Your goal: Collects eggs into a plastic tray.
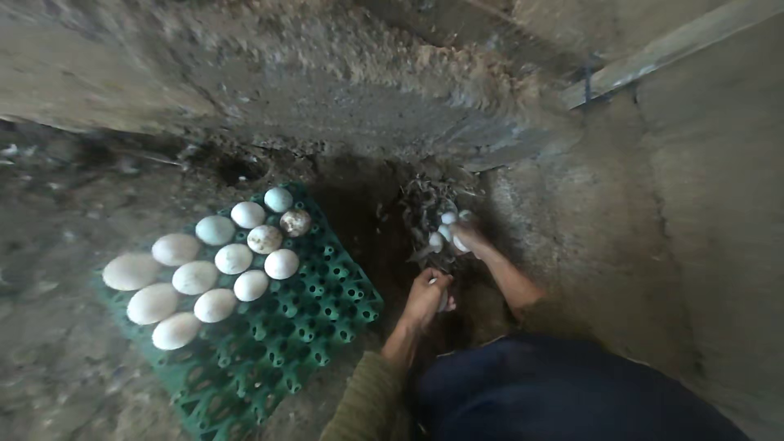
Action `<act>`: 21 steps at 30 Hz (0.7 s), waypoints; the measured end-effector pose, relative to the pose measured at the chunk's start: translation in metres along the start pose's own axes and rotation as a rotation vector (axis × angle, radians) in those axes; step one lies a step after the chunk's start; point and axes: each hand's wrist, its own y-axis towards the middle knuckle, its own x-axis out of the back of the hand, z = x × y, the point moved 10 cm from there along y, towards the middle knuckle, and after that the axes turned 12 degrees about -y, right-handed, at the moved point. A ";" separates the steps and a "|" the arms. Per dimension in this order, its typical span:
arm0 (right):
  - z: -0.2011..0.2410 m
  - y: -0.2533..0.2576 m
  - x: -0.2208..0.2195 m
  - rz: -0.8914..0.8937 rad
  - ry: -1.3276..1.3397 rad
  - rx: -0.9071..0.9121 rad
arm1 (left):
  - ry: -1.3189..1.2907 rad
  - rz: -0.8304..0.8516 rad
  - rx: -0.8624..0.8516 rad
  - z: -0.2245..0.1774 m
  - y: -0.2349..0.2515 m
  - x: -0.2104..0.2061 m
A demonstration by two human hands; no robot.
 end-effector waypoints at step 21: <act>0.032 -0.018 -0.040 -0.024 -0.340 0.374 | 0.401 0.279 -0.318 -0.110 -0.077 -0.041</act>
